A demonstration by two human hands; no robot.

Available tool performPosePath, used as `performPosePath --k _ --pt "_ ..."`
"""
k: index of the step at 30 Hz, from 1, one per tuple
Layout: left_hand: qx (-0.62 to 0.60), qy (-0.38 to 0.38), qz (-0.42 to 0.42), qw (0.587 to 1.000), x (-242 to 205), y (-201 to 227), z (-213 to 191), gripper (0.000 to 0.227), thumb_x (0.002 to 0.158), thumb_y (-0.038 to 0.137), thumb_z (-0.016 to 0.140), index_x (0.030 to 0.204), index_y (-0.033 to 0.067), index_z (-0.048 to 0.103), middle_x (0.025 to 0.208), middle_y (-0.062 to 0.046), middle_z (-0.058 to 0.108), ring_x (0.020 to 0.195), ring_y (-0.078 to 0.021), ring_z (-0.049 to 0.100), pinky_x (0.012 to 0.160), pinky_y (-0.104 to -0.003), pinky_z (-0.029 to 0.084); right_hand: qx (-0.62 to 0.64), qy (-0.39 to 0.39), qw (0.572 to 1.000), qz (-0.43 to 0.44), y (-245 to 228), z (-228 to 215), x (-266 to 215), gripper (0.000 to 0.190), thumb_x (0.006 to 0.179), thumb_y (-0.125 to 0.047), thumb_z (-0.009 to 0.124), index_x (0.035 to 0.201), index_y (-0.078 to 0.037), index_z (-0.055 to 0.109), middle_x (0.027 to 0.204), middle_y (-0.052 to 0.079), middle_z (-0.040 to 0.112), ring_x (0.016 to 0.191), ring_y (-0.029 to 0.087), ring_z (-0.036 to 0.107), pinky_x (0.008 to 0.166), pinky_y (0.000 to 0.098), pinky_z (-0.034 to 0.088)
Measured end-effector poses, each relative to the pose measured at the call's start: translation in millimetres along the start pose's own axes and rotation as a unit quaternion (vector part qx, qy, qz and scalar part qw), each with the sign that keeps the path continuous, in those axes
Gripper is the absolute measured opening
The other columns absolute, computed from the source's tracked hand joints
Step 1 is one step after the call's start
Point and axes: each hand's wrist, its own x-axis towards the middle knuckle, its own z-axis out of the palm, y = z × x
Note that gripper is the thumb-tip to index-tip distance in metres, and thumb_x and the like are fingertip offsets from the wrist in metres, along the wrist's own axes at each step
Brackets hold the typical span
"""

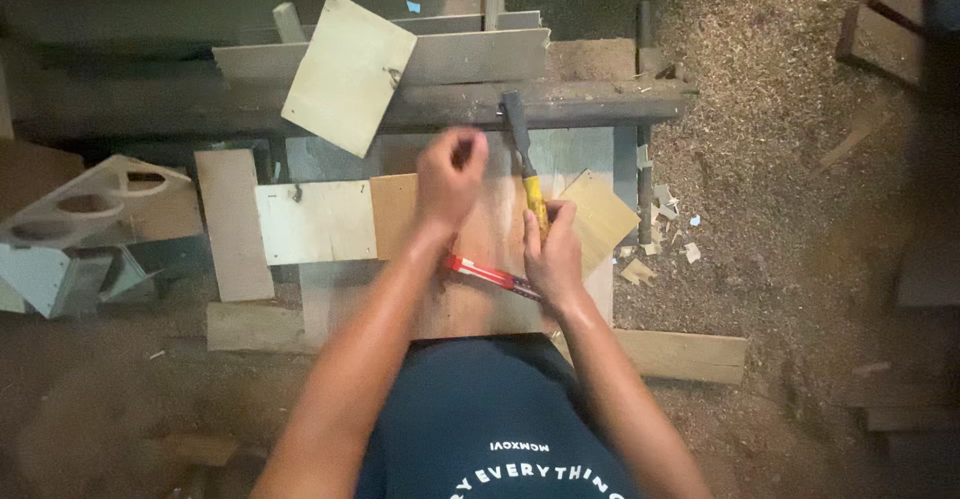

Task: The person assembles small wooden boxes by hammering nails into pre-drilled holes. They use a hammer and a chisel to drive nails and adjust pieces, then fit the panels together to form box shapes.

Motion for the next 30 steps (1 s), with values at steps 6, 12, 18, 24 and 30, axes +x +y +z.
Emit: performPosePath --k 6,12,18,24,30 --pt "-0.219 -0.138 -0.040 0.965 -76.9 -35.9 65.8 0.033 0.102 0.034 0.060 0.110 0.0028 0.068 0.092 -0.004 0.071 0.083 -0.0129 0.064 0.076 -0.031 0.053 0.029 0.063 0.982 -0.174 27.2 20.8 -13.9 0.036 0.106 -0.021 0.053 0.134 -0.001 0.042 0.111 0.028 0.067 0.098 0.037 0.070 0.082 0.0463 0.056" --pt "-0.162 -0.078 0.021 0.984 -81.6 -43.8 52.0 0.029 0.107 0.030 0.051 0.110 0.0031 0.062 0.089 -0.002 0.070 0.081 -0.0110 0.066 0.074 -0.030 0.053 0.057 -0.032 0.994 -0.087 39.0 -10.6 -42.3 0.050 0.101 -0.026 0.061 0.139 -0.002 0.037 0.119 0.023 0.063 0.099 0.034 0.069 0.086 0.0410 0.055" --pt "-0.302 -0.128 -0.042 0.944 -70.7 -54.7 44.9 0.023 0.109 0.027 0.047 0.108 0.0059 0.053 0.075 0.003 0.049 0.058 -0.0054 0.044 0.050 -0.025 0.041 -0.236 -0.018 0.919 -0.315 57.0 -12.5 -52.7 0.048 0.079 -0.020 0.077 0.120 -0.004 0.058 0.111 0.018 0.060 0.104 0.041 0.059 0.085 0.0501 0.047" --pt "-0.248 -0.074 -0.049 0.965 -73.8 -49.2 41.0 0.030 0.108 0.030 0.046 0.106 0.0030 0.059 0.070 0.003 0.053 0.058 -0.0050 0.050 0.052 -0.025 0.043 -0.246 -0.137 0.952 -0.124 67.5 -12.2 -52.3 0.023 0.100 -0.028 0.067 0.111 -0.009 0.059 0.088 0.015 0.069 0.087 0.038 0.066 0.077 0.0501 0.050" --pt "-0.162 0.041 -0.029 0.986 -72.6 -37.3 -1.9 0.036 0.104 0.036 0.049 0.099 0.0036 0.065 0.066 0.002 0.059 0.057 -0.0093 0.056 0.054 -0.030 0.047 -0.093 -0.126 0.984 -0.080 71.7 -26.4 -64.2 0.030 0.094 -0.037 0.065 0.109 -0.010 0.064 0.067 0.005 0.062 0.057 0.021 0.059 0.053 0.0382 0.048"
